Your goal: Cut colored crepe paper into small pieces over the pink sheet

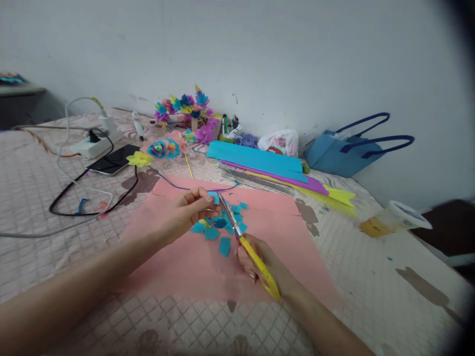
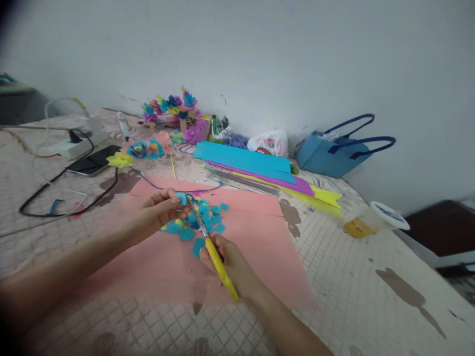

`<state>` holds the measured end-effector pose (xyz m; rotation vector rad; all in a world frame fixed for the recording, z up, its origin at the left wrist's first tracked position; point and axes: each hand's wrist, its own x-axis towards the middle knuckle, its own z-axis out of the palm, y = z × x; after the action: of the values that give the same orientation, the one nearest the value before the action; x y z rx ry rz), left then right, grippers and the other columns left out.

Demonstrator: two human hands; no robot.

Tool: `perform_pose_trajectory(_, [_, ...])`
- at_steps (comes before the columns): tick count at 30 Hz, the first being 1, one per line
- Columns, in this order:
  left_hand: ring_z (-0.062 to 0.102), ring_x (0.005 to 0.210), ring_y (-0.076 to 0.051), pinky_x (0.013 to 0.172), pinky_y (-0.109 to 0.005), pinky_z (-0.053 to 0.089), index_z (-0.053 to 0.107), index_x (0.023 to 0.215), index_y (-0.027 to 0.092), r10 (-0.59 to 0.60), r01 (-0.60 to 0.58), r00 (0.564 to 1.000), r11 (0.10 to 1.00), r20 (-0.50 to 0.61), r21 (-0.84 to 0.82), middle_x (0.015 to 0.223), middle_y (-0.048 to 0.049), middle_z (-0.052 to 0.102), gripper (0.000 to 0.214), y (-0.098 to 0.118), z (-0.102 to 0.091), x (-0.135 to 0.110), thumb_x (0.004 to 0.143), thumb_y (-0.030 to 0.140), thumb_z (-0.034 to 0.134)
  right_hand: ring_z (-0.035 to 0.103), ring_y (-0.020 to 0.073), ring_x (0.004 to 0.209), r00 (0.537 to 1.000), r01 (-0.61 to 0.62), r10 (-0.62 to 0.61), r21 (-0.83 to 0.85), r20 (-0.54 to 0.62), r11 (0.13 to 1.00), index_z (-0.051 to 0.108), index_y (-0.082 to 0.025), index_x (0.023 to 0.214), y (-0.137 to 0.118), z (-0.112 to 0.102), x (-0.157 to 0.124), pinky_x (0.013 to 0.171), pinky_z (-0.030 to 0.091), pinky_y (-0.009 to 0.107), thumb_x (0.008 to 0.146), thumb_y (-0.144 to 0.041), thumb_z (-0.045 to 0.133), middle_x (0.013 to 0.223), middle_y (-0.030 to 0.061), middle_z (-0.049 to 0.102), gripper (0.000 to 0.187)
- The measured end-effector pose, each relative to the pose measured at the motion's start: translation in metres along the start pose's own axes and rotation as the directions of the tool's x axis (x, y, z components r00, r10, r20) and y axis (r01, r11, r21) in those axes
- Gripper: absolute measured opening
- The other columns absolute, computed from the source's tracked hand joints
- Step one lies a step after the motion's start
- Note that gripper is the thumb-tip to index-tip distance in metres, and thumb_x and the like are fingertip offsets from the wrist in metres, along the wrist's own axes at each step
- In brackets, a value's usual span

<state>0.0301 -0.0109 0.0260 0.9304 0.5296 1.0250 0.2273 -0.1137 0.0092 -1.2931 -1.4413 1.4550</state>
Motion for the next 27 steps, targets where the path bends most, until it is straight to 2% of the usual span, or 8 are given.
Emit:
perform_pose_trajectory(3, [0.071, 0.065, -0.014, 0.062, -0.021, 0.058, 0.060, 0.070, 0.015, 0.031, -0.034, 0.998, 0.999, -0.058, -0.036, 0.070, -0.0010, 0.072, 0.023, -0.004, 0.005, -0.003, 0.068, 0.021, 0.081, 0.028, 0.0073, 0.050, 1.000, 0.015, -0.015, -0.031, -0.003, 0.999, 0.039, -0.021, 0.073, -0.003, 0.002, 0.000, 0.043, 0.025, 0.022, 0.080, -0.061, 0.059, 0.064, -0.0066, 0.033, 0.045])
perform_pose_trajectory(14, [0.069, 0.071, -0.014, 0.064, -0.021, 0.059, 0.065, 0.067, 0.015, 0.068, -0.081, 0.990, 0.992, -0.126, -0.100, 0.071, -0.0014, 0.071, 0.019, -0.013, 0.012, -0.008, 0.068, 0.022, 0.082, 0.029, 0.0087, 0.051, 0.998, 0.019, -0.027, -0.132, -0.059, 0.991, 0.038, -0.022, 0.069, -0.012, 0.007, 0.000, 0.046, 0.023, 0.024, 0.080, -0.061, 0.057, 0.060, -0.0063, 0.033, 0.045])
perform_pose_trajectory(27, [0.067, 0.072, -0.013, 0.066, -0.021, 0.056, 0.065, 0.069, 0.016, 0.054, -0.073, 0.986, 0.990, -0.160, -0.116, 0.073, 0.0007, 0.068, 0.015, -0.017, 0.010, -0.009, 0.071, 0.020, 0.079, 0.025, 0.0076, 0.048, 0.998, -0.007, 0.003, -0.061, -0.071, 0.998, 0.037, -0.022, 0.069, -0.011, 0.009, 0.001, 0.043, 0.023, 0.023, 0.079, -0.057, 0.060, 0.055, -0.0082, 0.029, 0.043])
